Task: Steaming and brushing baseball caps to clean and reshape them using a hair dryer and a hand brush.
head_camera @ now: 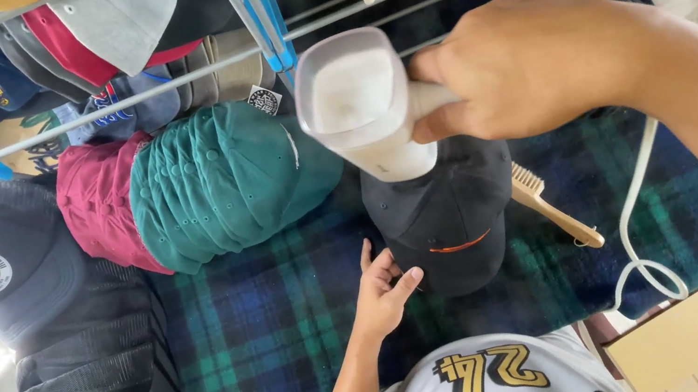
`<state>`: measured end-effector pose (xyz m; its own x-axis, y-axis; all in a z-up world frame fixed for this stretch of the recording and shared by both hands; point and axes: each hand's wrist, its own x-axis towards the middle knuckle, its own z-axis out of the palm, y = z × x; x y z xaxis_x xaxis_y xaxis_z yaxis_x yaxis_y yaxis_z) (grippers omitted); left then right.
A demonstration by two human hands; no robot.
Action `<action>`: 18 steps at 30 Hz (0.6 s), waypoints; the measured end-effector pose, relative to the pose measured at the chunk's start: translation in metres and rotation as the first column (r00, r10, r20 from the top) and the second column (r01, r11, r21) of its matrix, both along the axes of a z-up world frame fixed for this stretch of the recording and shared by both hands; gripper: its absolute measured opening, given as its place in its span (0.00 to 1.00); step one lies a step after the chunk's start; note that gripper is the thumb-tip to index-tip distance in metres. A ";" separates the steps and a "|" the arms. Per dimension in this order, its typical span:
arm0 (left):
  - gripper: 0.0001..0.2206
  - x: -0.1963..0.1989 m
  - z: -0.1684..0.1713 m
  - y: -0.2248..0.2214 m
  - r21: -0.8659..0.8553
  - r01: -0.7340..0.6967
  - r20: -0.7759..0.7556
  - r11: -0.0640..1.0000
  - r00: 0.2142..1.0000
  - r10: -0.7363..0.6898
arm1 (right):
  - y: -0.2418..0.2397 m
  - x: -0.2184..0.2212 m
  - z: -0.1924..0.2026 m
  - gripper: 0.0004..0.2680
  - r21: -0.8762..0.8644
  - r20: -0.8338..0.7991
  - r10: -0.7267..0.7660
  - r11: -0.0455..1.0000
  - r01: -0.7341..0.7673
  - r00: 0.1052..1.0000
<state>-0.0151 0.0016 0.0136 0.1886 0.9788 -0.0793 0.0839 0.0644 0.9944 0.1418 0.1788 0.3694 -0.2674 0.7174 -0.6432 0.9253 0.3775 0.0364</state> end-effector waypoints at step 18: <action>0.14 0.000 0.005 0.004 -0.030 0.033 0.006 0.999 0.999 -0.032 | 0.074 -0.015 -0.013 0.17 -0.082 -0.075 -0.106 0.992 0.100 0.991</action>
